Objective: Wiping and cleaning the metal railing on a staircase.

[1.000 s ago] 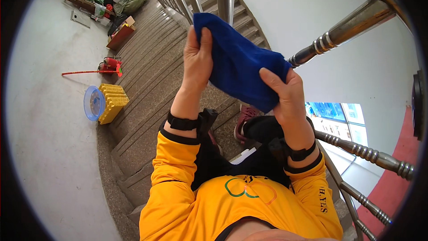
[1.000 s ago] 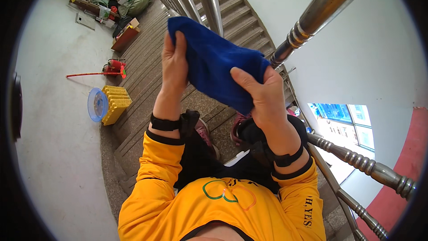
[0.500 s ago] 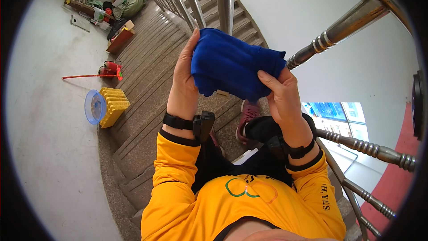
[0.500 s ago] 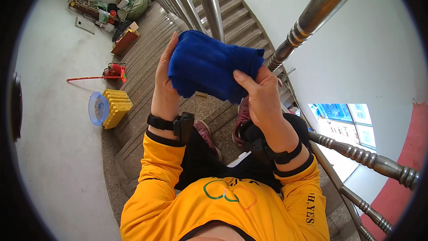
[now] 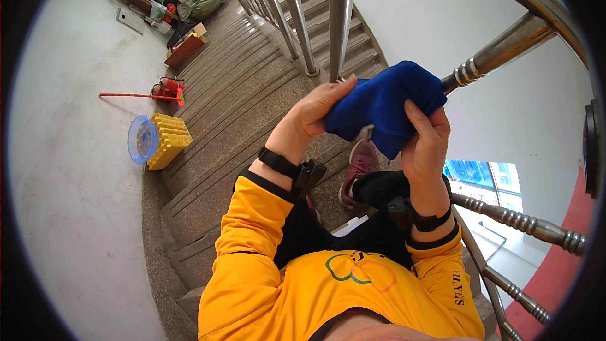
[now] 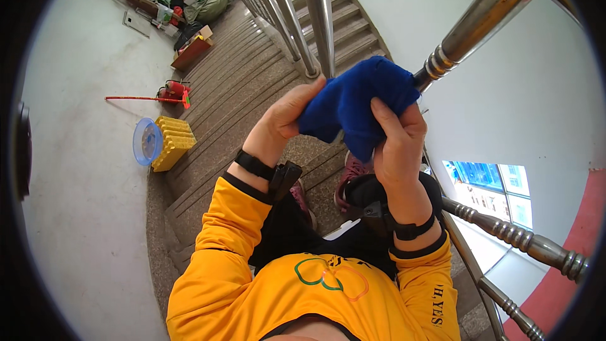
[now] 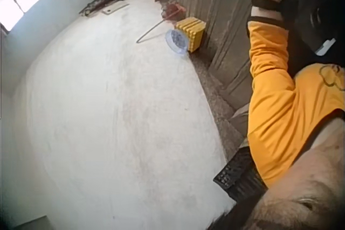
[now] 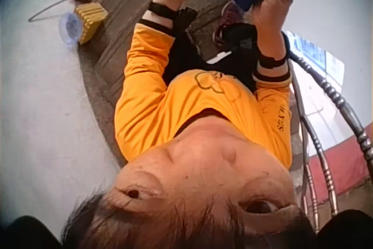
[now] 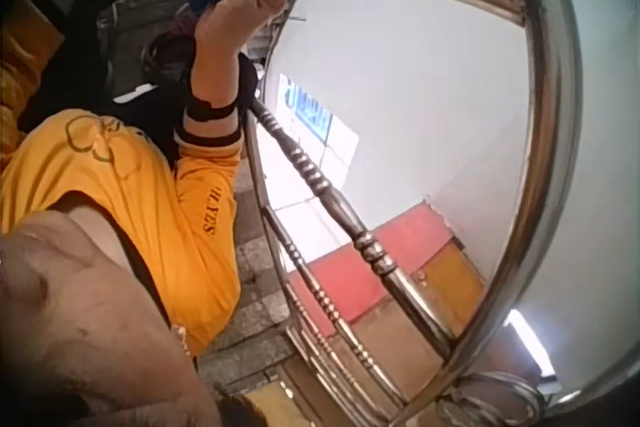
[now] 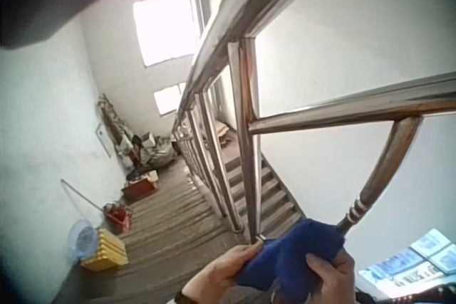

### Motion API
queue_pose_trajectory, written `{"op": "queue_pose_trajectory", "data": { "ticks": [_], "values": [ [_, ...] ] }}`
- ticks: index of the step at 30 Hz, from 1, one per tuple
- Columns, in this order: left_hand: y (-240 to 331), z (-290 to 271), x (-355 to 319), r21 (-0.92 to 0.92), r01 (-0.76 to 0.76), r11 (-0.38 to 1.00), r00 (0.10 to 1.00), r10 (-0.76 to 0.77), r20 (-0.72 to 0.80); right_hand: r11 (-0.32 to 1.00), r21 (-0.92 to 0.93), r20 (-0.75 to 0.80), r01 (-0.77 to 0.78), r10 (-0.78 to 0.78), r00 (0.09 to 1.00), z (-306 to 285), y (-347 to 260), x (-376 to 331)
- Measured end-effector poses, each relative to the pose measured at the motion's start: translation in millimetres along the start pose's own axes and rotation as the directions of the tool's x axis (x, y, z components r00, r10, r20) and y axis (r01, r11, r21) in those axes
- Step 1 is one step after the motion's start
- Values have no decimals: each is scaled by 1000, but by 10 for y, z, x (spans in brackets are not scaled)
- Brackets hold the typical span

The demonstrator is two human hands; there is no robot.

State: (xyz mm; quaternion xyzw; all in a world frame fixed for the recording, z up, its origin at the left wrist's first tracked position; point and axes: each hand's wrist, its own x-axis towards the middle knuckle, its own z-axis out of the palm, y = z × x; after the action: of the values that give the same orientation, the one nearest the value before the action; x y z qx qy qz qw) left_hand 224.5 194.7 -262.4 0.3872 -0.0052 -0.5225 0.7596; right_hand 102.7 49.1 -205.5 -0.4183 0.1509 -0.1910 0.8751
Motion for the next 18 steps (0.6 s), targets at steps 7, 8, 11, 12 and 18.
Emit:
{"op": "queue_pose_trajectory", "data": {
  "ticks": [7, 8, 11, 12, 18],
  "values": [
    [-31, -75, -8, -29, -60, 998, 993, 62, 96, 999, -35, 7, 35, -35, 999, -23, -38, 7],
    [-3, -60, -31, -27, -58, 998, 993, 60, 97, 999, -33, 5, 36, -36, 999, -23, -29, 8],
    [66, -59, -99, -61, -156, 986, 983, 161, 90, 995, -60, -5, 84, -84, 996, -7, 15, 2],
    [64, -119, -92, -31, -142, 989, 984, 145, 108, 985, -120, 3, 125, -125, 992, -10, 26, -5],
    [56, -50, -81, -17, -143, 990, 989, 144, 38, 951, -273, -12, 145, -154, 988, -24, 41, 29]
  ]
}}
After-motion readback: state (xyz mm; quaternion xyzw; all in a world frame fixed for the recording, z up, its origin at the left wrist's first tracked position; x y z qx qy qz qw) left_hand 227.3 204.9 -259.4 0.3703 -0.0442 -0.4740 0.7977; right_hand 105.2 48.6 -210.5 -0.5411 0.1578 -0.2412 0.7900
